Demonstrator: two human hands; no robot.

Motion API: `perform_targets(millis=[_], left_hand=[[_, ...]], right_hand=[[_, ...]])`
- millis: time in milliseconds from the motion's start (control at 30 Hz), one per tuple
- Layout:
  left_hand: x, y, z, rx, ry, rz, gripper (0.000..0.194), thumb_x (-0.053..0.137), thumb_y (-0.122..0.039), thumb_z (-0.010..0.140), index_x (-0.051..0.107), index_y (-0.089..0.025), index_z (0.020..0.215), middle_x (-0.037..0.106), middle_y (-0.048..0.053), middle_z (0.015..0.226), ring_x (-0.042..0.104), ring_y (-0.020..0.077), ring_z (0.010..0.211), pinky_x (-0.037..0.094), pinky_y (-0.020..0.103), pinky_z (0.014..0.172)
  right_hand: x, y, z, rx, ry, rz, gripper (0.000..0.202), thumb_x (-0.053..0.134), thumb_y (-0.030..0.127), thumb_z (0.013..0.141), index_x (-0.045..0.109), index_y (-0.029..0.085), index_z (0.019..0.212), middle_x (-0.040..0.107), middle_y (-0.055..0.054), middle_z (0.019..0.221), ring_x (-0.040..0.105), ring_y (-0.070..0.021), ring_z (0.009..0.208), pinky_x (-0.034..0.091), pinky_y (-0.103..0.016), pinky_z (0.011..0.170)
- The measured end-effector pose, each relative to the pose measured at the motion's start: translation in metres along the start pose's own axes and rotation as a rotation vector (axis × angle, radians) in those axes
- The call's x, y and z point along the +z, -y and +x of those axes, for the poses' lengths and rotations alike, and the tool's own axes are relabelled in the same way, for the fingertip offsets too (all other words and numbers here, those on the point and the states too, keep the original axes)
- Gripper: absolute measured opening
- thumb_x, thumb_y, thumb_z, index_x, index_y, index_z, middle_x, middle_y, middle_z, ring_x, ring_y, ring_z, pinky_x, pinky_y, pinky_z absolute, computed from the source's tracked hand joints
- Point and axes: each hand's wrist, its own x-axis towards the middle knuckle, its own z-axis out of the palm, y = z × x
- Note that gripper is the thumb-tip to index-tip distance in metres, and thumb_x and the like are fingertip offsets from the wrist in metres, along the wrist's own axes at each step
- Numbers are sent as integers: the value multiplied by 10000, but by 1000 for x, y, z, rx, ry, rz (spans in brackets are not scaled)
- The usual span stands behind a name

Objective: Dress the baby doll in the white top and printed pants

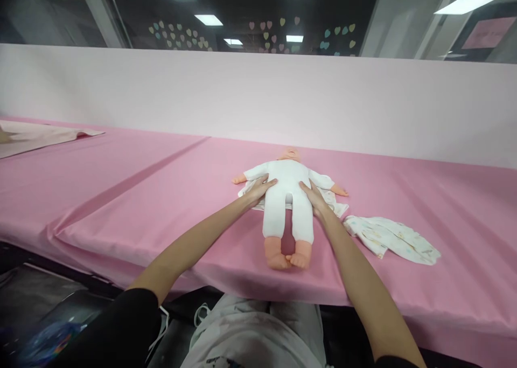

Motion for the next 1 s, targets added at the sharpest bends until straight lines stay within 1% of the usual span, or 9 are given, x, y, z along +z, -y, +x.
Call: perform_targets(millis=[133, 300, 400, 467, 533, 600, 733, 833, 1000], left_hand=[[-3, 6, -1, -8, 14, 39, 868, 665, -585, 723, 361, -161, 1417, 388, 119, 1471, 453, 256, 1295, 414, 344, 1037], [-13, -8, -9, 187, -51, 431, 553, 557, -578, 809, 608, -188, 1198, 624, 83, 1239, 577, 260, 1137, 431, 335, 969], [-29, -15, -8, 206, -187, 761, 360, 459, -432, 892, 691, -189, 1019, 704, 49, 1052, 634, 218, 983, 458, 301, 883], [-44, -16, -4, 152, -273, 890, 309, 435, -300, 894, 707, -172, 961, 708, 69, 1018, 630, 223, 967, 459, 310, 865], [-57, -14, 1, 119, -326, 946, 301, 430, -225, 876, 713, -156, 954, 694, 108, 1051, 611, 255, 1013, 445, 346, 889], [-67, -10, 3, 103, -350, 999, 311, 424, -201, 868, 721, -159, 948, 682, 129, 1079, 598, 280, 1040, 439, 371, 894], [-72, -4, 4, 97, -326, 1088, 329, 412, -203, 869, 721, -175, 979, 688, 134, 1042, 607, 289, 1015, 462, 372, 836], [-69, -3, 3, 115, -262, 1149, 333, 410, -206, 871, 712, -187, 1009, 693, 130, 1018, 621, 279, 992, 470, 355, 807], [-69, -3, 3, 156, -186, 1227, 321, 436, -262, 881, 707, -198, 1040, 678, 133, 1046, 619, 278, 1008, 471, 342, 818]], right_hand=[[5, 3, -5, 12, -6, 6, 544, 653, 336, 783, 485, 265, 1295, 590, -59, 1274, 661, -177, 957, 584, -314, 805], [5, 7, -6, 32, -90, -72, 532, 666, 359, 756, 524, 212, 1248, 606, -94, 1240, 654, -200, 958, 575, -340, 806], [2, 8, -6, -46, -299, -392, 568, 671, 408, 738, 538, 164, 1233, 585, -127, 1254, 603, -234, 1061, 497, -392, 944], [5, 13, -9, -226, -430, -724, 480, 621, 378, 772, 568, 156, 1194, 571, -129, 1255, 544, -259, 1141, 416, -421, 1020], [17, 19, -13, -442, -449, -1010, 371, 515, 271, 824, 584, 159, 1171, 541, -126, 1275, 486, -266, 1198, 368, -413, 1042], [39, 27, -12, -606, -353, -1189, 358, 422, 169, 840, 591, 148, 1155, 531, -134, 1274, 466, -262, 1201, 353, -384, 1036], [106, 35, 11, -740, 75, -1409, 350, 372, 85, 842, 597, 113, 1108, 600, -148, 1167, 516, -256, 1103, 359, -386, 999], [151, 32, 42, -775, 316, -1598, 430, 374, 10, 808, 540, 125, 1187, 533, -151, 1306, 450, -280, 1203, 295, -503, 1043], [177, 20, 82, -591, 357, -1774, 346, 432, 82, 848, 546, 123, 1173, 558, -178, 1248, 456, -300, 1179, 213, -594, 1061]])
